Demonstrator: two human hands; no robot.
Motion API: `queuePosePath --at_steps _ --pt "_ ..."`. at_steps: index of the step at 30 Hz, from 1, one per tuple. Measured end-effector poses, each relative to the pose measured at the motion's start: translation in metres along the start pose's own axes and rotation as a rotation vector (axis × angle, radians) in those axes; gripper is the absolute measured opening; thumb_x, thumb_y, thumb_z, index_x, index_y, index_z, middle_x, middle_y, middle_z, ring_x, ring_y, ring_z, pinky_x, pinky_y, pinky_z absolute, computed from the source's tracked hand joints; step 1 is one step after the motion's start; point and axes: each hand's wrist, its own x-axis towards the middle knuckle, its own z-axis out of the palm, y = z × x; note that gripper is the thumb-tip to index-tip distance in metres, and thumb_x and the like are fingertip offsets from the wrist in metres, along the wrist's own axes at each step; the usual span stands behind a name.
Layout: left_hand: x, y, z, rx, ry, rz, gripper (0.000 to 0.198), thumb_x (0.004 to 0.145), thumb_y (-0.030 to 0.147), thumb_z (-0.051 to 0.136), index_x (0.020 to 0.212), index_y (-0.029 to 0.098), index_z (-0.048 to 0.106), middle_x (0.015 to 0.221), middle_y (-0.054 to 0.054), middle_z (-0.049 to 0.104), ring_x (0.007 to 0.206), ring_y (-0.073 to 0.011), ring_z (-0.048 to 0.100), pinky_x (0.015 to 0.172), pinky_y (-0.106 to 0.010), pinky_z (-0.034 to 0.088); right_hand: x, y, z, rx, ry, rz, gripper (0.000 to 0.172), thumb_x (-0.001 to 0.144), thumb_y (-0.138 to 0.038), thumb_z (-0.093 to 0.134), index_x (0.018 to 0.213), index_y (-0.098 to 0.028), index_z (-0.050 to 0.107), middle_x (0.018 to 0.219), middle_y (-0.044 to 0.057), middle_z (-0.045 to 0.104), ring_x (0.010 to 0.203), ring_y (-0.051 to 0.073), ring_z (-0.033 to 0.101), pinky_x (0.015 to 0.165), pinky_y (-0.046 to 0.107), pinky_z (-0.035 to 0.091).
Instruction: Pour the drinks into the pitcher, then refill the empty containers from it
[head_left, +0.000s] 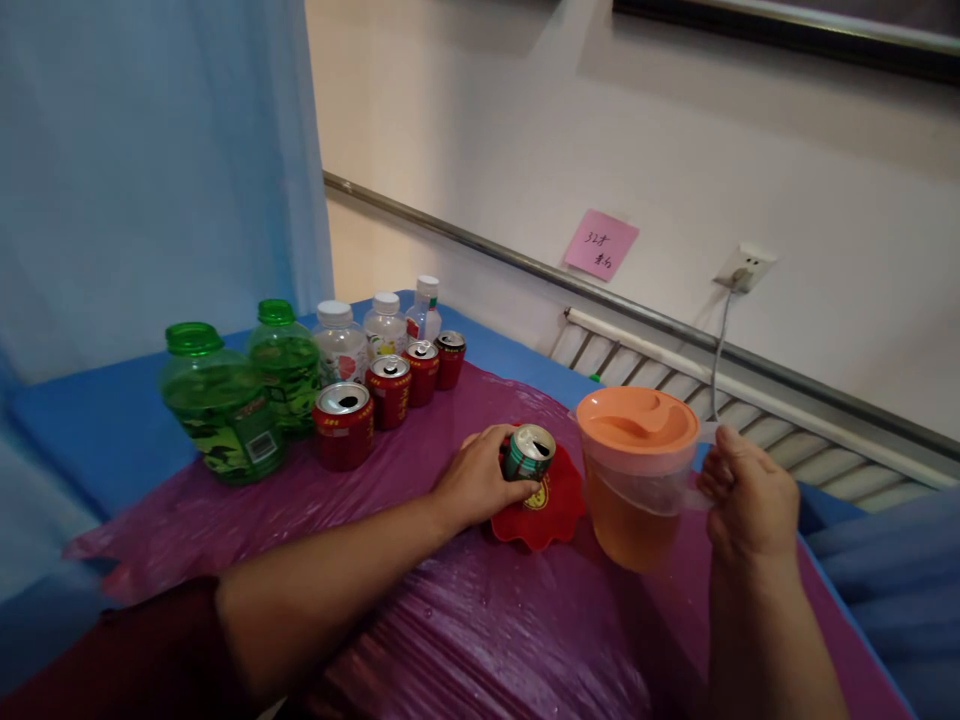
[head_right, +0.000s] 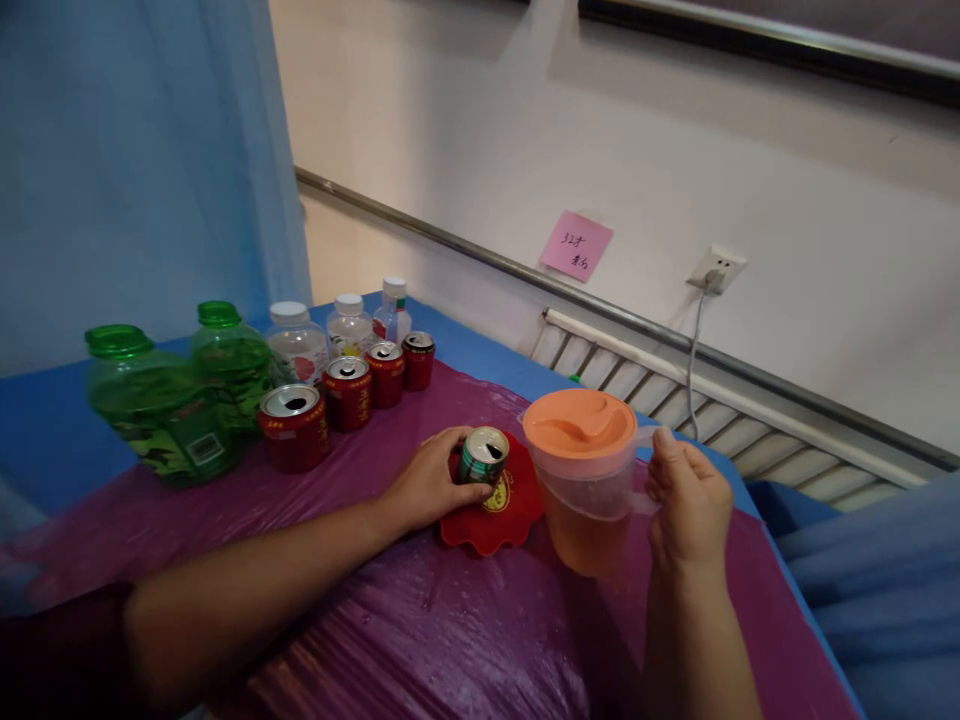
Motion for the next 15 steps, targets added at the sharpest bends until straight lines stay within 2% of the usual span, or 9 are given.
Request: queuePosePath --at_steps 9,15 --pt "0.002 0.0 -0.001 -0.047 0.021 0.009 0.066 0.065 0.033 0.092 0.124 0.025 0.064 0.127 -0.007 0.071 0.119 -0.0314 0.065 0.106 -0.044 0.048 0.025 0.033 -0.008 0.038 0.126 0.036 0.043 0.076 -0.046 0.081 0.058 -0.023 0.049 0.051 -0.007 0.039 0.043 0.007 0.027 0.038 0.024 0.02" --pt "0.001 0.004 -0.003 -0.094 0.01 0.025 0.067 0.064 0.021 0.091 0.125 0.025 0.065 0.128 -0.006 0.071 0.124 -0.0318 0.064 0.11 -0.047 0.046 0.035 0.045 -0.014 0.04 0.166 0.072 0.05 0.075 -0.056 0.081 0.061 -0.022 0.048 0.05 -0.01 0.038 0.042 0.006 0.028 0.039 0.023 0.022"
